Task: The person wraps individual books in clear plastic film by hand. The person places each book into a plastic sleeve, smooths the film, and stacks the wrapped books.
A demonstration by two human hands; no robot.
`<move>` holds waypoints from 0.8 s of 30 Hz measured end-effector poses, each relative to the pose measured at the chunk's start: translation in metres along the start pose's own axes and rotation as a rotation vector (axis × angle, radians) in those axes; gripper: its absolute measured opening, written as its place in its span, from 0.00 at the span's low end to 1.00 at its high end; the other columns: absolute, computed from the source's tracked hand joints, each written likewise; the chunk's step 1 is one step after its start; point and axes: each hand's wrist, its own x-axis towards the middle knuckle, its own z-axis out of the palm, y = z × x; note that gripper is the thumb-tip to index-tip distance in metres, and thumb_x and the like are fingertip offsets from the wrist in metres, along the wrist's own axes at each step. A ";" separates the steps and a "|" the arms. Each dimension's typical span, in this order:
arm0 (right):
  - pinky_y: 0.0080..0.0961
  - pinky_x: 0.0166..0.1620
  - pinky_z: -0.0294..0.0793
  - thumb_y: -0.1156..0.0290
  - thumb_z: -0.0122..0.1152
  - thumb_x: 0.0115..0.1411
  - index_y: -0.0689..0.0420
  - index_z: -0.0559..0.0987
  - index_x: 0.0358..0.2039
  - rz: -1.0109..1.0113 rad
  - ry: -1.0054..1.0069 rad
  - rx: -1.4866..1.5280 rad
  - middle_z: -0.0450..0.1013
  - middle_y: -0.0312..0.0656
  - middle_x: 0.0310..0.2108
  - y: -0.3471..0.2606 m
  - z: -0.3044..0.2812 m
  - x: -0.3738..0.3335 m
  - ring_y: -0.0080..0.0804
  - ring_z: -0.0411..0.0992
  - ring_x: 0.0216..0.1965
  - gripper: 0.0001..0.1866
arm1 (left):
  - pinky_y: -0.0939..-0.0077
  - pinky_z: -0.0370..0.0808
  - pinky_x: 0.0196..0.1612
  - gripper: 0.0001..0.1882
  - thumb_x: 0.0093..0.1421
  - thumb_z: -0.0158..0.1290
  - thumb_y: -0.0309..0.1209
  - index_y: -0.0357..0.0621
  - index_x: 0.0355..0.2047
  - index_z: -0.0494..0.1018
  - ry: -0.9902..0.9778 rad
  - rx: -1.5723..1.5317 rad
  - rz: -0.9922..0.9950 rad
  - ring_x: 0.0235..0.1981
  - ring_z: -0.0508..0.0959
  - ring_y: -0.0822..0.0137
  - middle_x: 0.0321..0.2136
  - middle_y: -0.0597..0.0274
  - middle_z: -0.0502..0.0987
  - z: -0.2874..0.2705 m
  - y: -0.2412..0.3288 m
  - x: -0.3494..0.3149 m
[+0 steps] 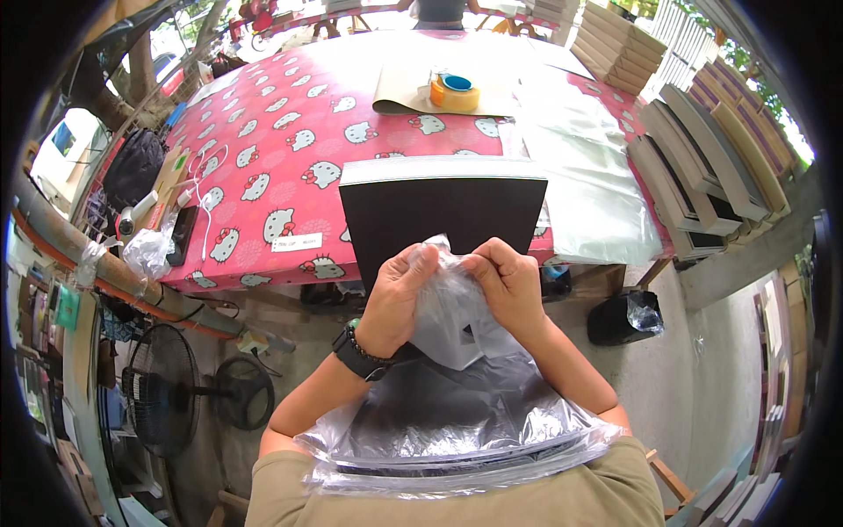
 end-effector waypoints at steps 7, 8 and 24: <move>0.12 0.26 0.61 0.68 0.51 0.56 0.61 0.71 0.24 0.176 -0.065 0.279 0.63 0.31 0.17 0.013 -0.012 0.016 0.14 0.60 0.22 0.09 | 0.79 0.70 0.35 0.14 0.53 0.52 0.41 0.43 0.26 0.65 -0.117 -0.349 0.056 0.30 0.72 0.73 0.26 0.64 0.72 0.000 0.002 -0.018; 0.11 0.28 0.60 0.66 0.52 0.56 0.61 0.71 0.25 0.177 -0.154 0.400 0.62 0.30 0.20 0.013 -0.012 0.013 0.13 0.59 0.25 0.11 | 0.79 0.70 0.32 0.15 0.52 0.53 0.40 0.45 0.25 0.60 -0.208 -0.306 0.080 0.28 0.72 0.72 0.25 0.64 0.71 -0.003 0.007 -0.014; 0.23 0.36 0.67 0.75 0.61 0.47 0.62 0.60 0.48 0.319 -0.758 0.473 0.67 0.35 0.32 0.024 0.028 -0.018 0.24 0.67 0.34 0.28 | 0.55 0.44 0.55 0.17 0.53 0.44 0.37 0.58 0.45 0.65 0.126 1.636 0.848 0.57 0.49 0.55 0.54 0.58 0.55 -0.002 0.011 -0.046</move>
